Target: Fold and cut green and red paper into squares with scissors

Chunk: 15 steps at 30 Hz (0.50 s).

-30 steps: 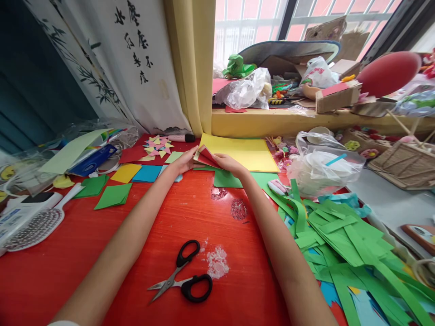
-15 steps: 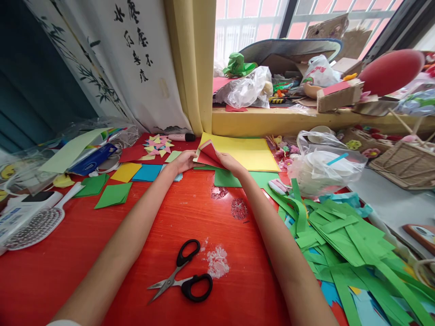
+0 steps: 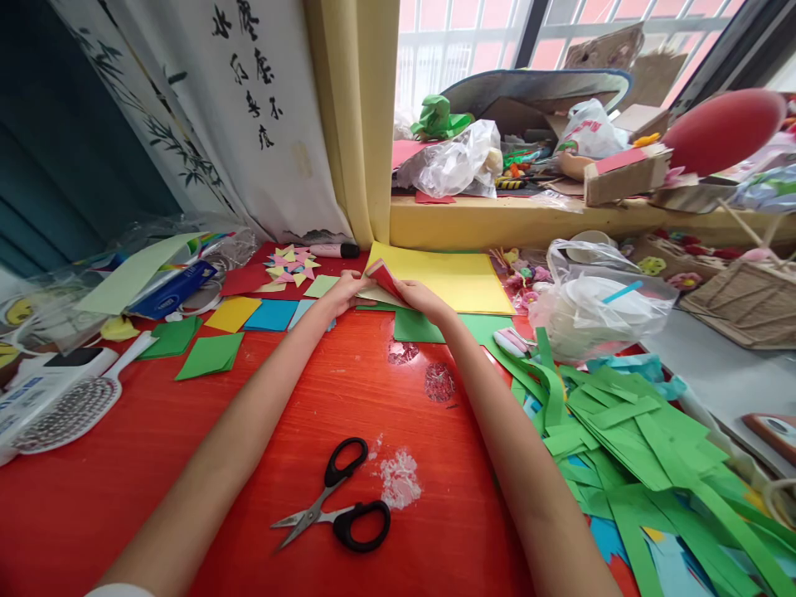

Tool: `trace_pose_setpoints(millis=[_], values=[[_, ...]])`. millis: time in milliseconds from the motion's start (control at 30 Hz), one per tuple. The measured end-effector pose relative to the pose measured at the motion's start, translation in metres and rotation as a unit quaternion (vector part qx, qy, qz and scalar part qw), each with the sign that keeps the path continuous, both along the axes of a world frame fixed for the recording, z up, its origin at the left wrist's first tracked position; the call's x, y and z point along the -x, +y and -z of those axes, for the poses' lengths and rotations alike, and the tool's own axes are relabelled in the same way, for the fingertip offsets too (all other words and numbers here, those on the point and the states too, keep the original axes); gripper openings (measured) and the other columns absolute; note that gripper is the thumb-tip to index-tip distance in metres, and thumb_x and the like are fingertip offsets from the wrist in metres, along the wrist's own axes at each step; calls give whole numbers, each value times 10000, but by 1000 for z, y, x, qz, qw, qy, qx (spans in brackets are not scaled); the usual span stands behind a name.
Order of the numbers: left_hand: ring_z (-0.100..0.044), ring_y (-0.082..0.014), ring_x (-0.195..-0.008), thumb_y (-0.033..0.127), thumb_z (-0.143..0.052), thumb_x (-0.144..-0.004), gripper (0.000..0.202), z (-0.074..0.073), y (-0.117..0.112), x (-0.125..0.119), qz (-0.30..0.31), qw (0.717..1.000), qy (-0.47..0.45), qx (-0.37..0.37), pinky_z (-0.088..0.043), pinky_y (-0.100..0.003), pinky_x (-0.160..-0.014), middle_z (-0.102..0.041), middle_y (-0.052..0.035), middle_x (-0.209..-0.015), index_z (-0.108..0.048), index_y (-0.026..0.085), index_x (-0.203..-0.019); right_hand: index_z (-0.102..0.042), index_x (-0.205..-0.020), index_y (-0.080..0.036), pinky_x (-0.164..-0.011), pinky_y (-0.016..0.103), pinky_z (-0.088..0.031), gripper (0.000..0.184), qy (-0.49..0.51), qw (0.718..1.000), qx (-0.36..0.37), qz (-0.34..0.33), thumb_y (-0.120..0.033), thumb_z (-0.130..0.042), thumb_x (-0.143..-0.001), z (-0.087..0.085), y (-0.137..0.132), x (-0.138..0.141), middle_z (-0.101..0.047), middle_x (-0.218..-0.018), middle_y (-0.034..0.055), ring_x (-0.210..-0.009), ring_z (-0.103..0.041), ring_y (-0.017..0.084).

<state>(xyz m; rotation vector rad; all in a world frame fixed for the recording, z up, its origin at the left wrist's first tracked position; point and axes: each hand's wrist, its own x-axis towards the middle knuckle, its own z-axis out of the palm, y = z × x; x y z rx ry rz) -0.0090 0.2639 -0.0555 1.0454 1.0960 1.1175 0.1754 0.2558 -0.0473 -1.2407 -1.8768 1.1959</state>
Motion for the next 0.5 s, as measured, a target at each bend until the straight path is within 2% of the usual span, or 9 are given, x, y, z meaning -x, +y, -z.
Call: trace_pose_setpoints(millis=[100, 200, 333, 500], values=[[-621, -194, -834, 326, -697, -719, 247, 0, 1, -2, -10, 1000, 19, -16, -576, -380, -712, -602, -42, -781, -550, 158, -825, -646, -1153, -177, -988, 363, -391, 539, -5, 1000, -6, -2, -570, -424, -860, 0, -1, 0, -608, -1241, 56, -1160, -535, 254], [-627, -232, -857, 467, -645, -738, 340, -4, -1, -2, 8, 999, 27, -17, -586, -371, -659, -635, -82, -822, -612, 147, -846, -662, -1128, -224, -995, 369, -387, 497, -7, 1000, -13, -13, -568, -421, -863, 0, -1, 0, -609, -1241, 24, -1151, -543, 243], [-627, -252, -912, 511, -683, -679, 419, -10, -5, -3, 23, 999, 32, -21, -585, -337, -651, -668, -101, -935, -653, 153, -895, -657, -1139, -231, -1002, 376, -382, 505, -10, 1000, -17, -18, -579, -420, -859, 0, -1, -1, -605, -1247, 22, -1157, -537, 246], [-629, -260, -907, 526, -691, -659, 462, -11, -6, -5, 7, 999, 44, -17, -579, -332, -638, -672, -116, -966, -669, 150, -926, -644, -1161, -209, -995, 374, -393, 559, -12, 1000, -14, -24, -611, -411, -851, -1, -2, -2, -602, -1251, 34, -1148, -542, 254]])
